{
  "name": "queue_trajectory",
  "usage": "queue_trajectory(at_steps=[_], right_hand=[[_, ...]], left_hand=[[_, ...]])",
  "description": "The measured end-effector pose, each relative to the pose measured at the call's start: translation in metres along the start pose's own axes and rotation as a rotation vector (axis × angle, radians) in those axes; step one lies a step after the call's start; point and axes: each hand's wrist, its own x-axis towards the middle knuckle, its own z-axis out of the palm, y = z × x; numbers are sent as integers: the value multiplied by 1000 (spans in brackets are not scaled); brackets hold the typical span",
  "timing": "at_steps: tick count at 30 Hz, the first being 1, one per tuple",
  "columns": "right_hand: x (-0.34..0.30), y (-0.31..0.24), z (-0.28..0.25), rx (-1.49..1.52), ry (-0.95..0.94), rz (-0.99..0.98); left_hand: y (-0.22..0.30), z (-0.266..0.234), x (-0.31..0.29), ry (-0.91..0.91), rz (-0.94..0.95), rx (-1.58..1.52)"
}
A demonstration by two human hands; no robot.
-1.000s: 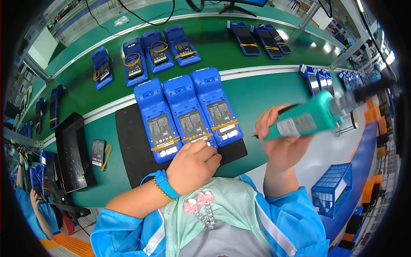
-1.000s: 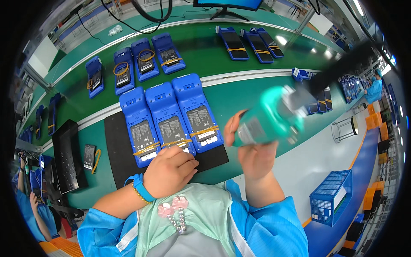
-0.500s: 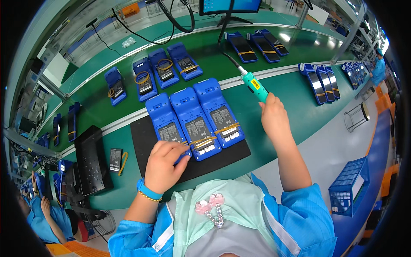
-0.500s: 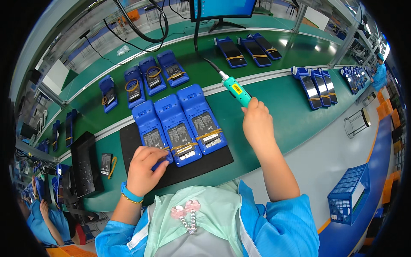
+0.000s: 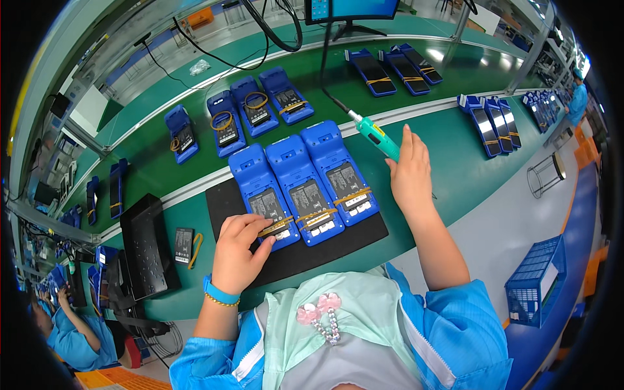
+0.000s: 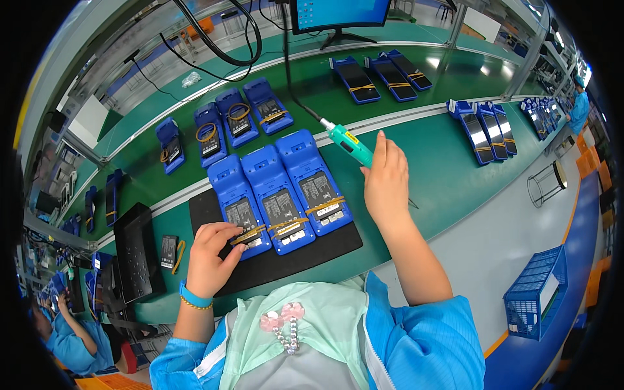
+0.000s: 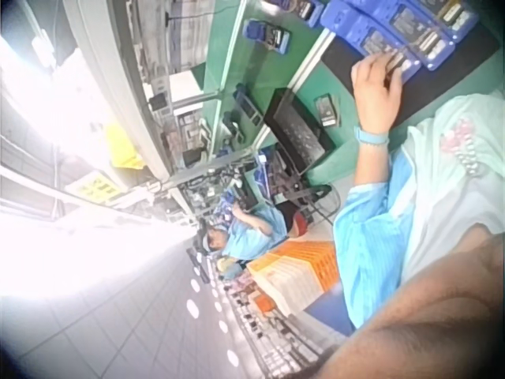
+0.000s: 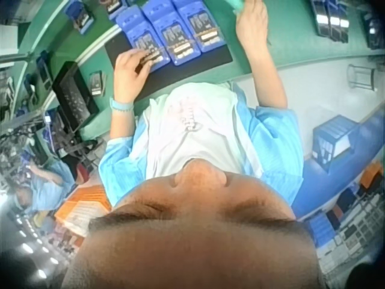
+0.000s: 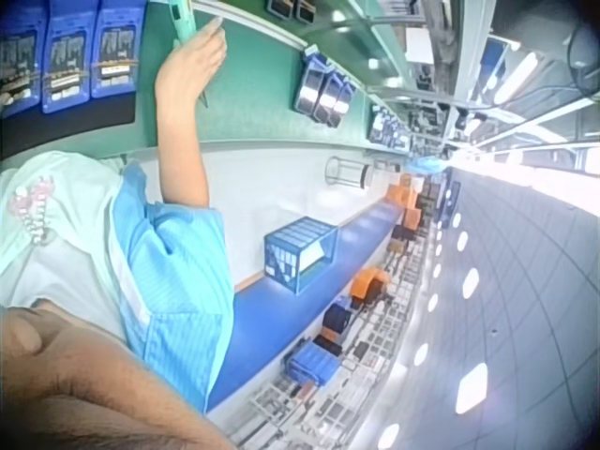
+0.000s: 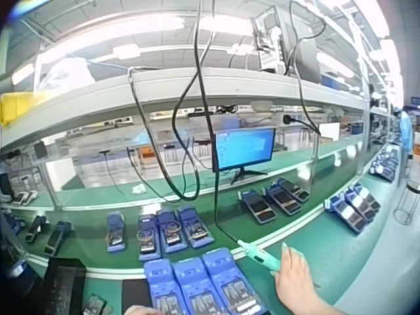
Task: The person assembles electronic handheld devices by screwing together their casing and battery components with an electric screwdriver.
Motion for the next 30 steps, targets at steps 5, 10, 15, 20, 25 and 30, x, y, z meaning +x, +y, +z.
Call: queue_trajectory(at_steps=[5,10,15,20,25,30], right_hand=[[-9,-8,-4,156,-48,-26],[-14,-12,-16,316,25,-175],[-43,-23,-38,479,-65,-500],[-53,-35,-42,450,-274,-286],[-52,-32,-35,527,-342,-316],[-48,-32,-35,457,-364,-412]], left_hand=[[0,0,-3,-8,19,-24],[3,1,-3,-27,47,-49],[7,0,-7,-33,59,-81],[12,4,-10,-61,74,-152],[17,3,-13,-62,95,-160],[20,3,-14,-81,83,-191]])
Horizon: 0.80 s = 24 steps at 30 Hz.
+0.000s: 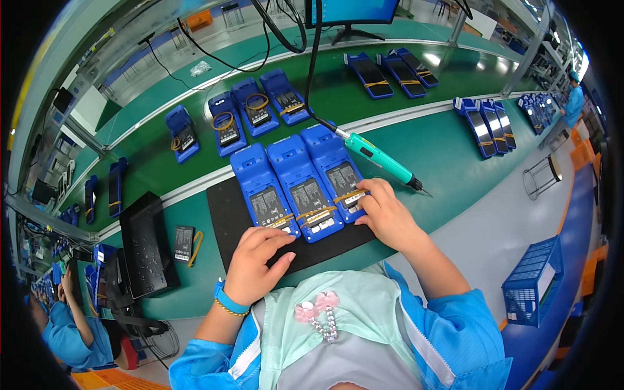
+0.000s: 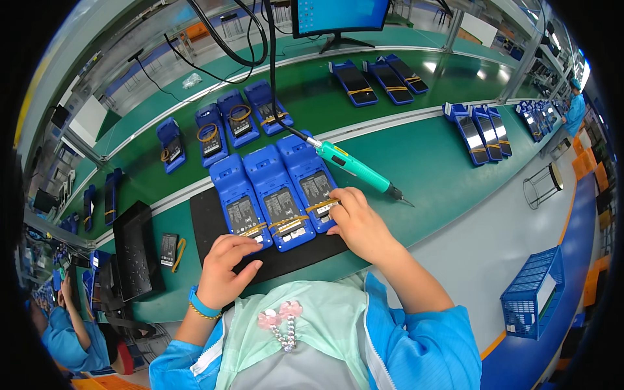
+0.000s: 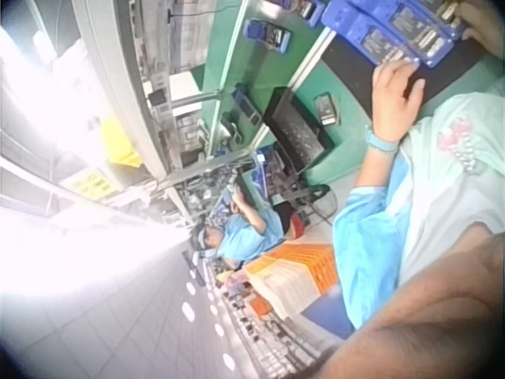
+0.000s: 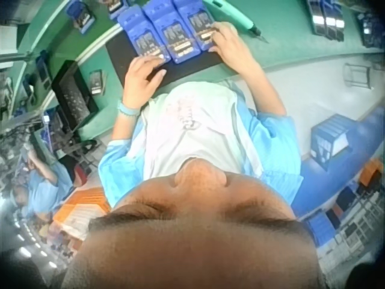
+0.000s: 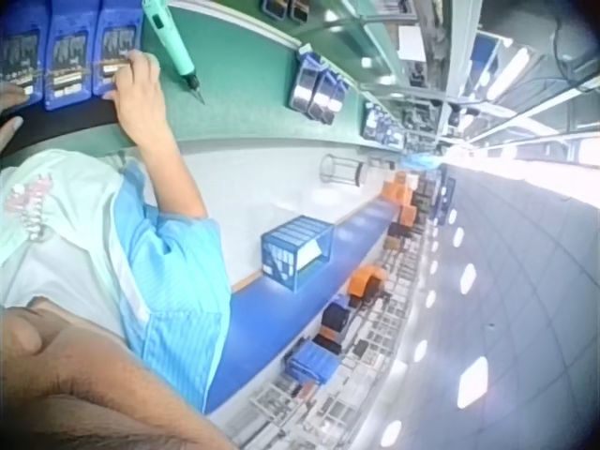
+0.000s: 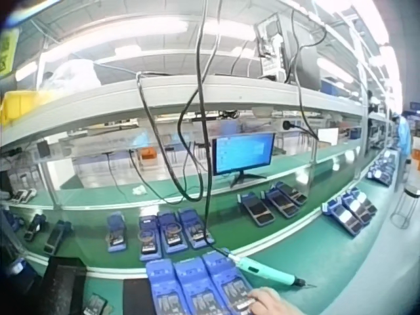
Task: The person assembles electronic handheld devices by screwing together their casing and battery components with an electric screwdriver.
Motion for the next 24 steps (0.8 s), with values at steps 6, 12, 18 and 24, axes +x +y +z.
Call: queue_trajectory(at_steps=[6,12,18,24], right_hand=[[-8,11,12,177,167,26],[-4,-10,9,401,247,156],[-10,-27,21,554,298,94],[4,-61,-14,397,177,-131]], left_hand=[[4,11,0,-254,-364,-693],[9,53,52,-552,-802,-1618],[-7,104,91,-389,-558,-1925],[-15,94,68,-151,-633,-1957]])
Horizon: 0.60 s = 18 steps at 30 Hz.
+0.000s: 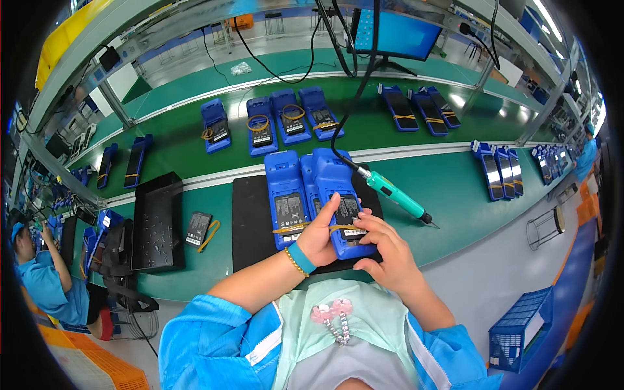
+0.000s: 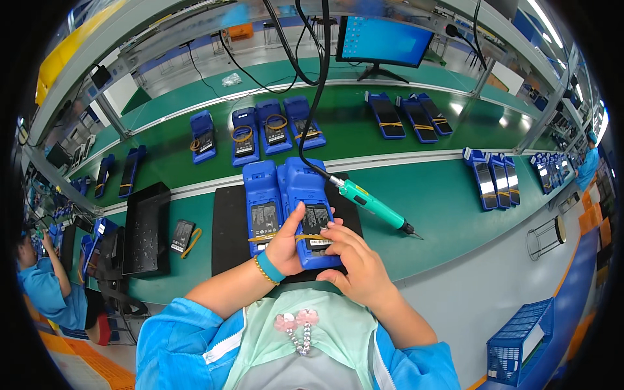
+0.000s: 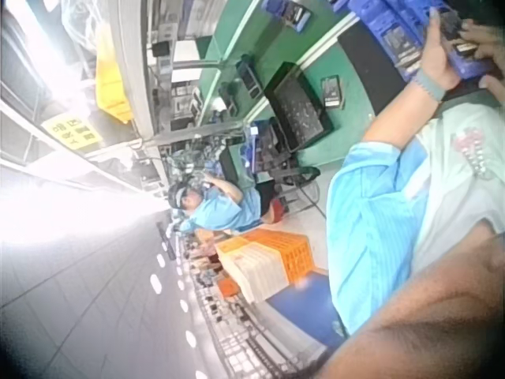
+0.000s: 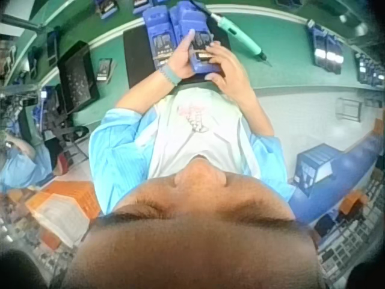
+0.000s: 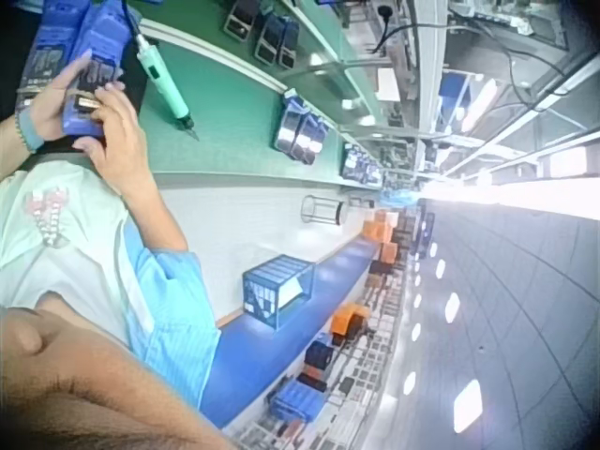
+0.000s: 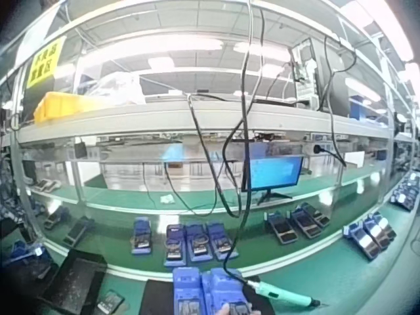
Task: The person assembles electronic handheld devices by screwing together their casing and battery components with an electric screwdriver.
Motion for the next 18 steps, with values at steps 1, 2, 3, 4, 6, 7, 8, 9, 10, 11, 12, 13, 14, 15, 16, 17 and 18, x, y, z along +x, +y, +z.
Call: queue_trajectory(at_steps=[1,2,3,4,6,7,8,9,10,11,12,13,14,15,16,17,18], right_hand=[[7,-7,-4,-50,-32,-33],[17,-13,-5,-134,-26,-31],[22,-15,-1,-128,-24,-28],[26,-17,3,-109,-44,21],[37,-21,8,8,-101,156],[41,-19,11,14,-102,154],[43,-16,15,87,-172,207],[44,-15,18,161,-243,260],[44,-14,22,167,-240,258],[42,-15,26,178,-242,219],[42,-15,30,189,-242,182],[45,-16,28,199,-237,180],[50,-19,25,247,-324,209],[56,-23,22,293,-413,237],[60,-27,23,227,-410,192],[60,-28,27,230,-406,192],[60,-28,32,255,-354,100]], left_hand=[[2,-1,-6,-10,-3,16],[2,5,-11,41,9,42],[2,3,-15,48,7,43],[2,0,-20,30,43,72],[5,7,-28,33,113,126],[8,13,-32,38,116,129],[13,17,-36,72,139,174],[16,19,-39,106,161,218],[19,18,-40,158,198,251],[23,14,-43,166,198,258],[28,9,-47,185,206,252],[33,7,-50,204,212,246],[36,9,-54,218,203,152],[38,8,-58,227,203,158],[41,6,-61,219,218,164],[42,7,-63,205,232,169],[43,5,-65,206,254,134]])
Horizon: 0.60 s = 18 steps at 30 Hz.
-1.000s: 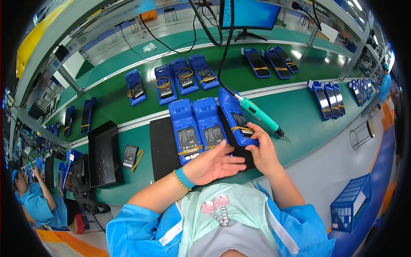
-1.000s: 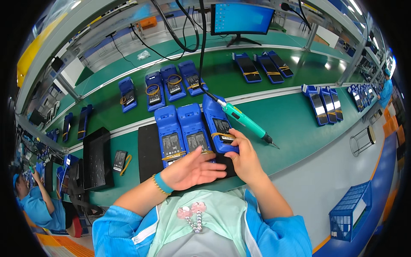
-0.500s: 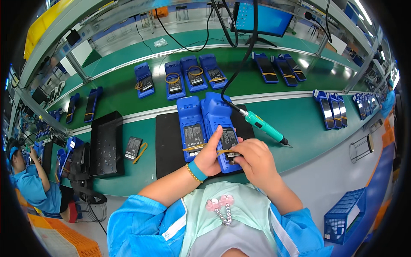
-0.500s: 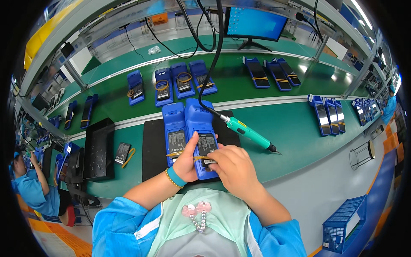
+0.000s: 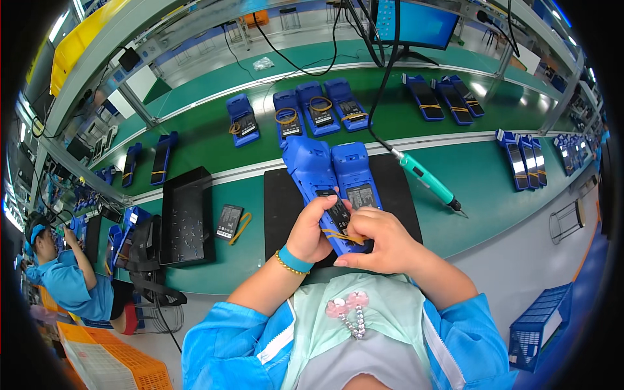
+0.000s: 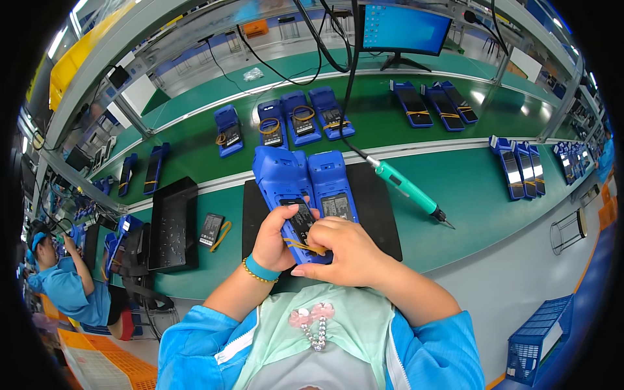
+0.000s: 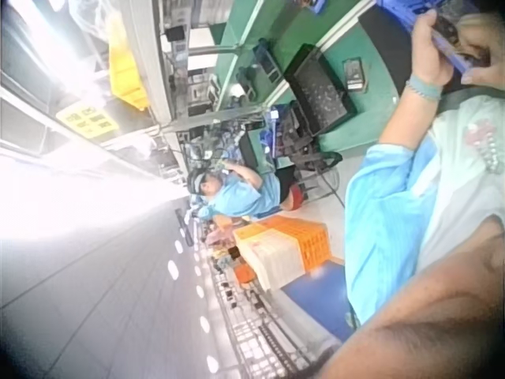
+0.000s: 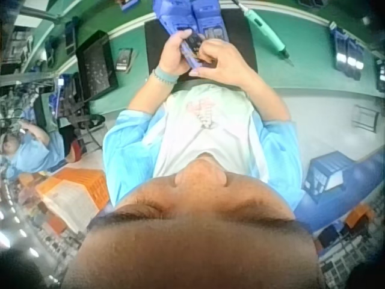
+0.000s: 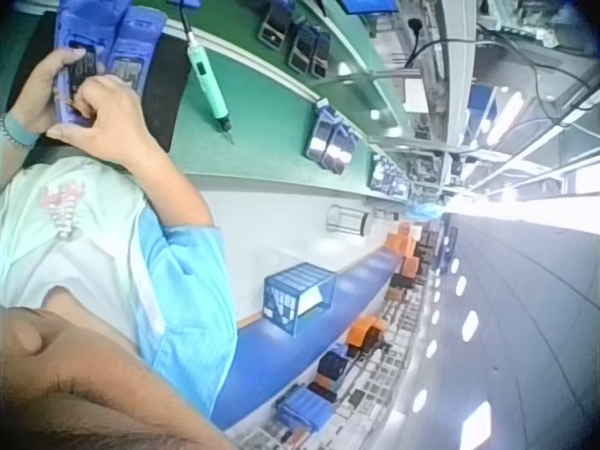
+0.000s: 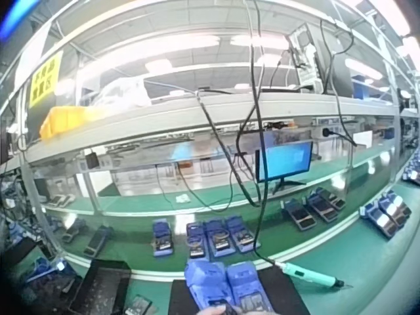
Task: The person assembles electronic handheld devices by screwing together their casing and battery components with an electric screwdriver.
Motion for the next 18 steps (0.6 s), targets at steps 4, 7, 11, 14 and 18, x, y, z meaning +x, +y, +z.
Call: queue_trajectory(at_steps=[4,7,11,14,18], right_hand=[[7,11,15,-12,73,-274],[8,11,24,-150,156,-483],[5,14,25,-462,346,-707],[1,23,28,-564,438,-802],[0,20,36,-580,529,-745]], left_hand=[[3,-2,-3,10,40,-19],[2,-2,-4,10,134,-46],[0,8,-4,22,139,-102],[-4,14,-2,43,146,-130],[-3,16,1,74,250,-136]])
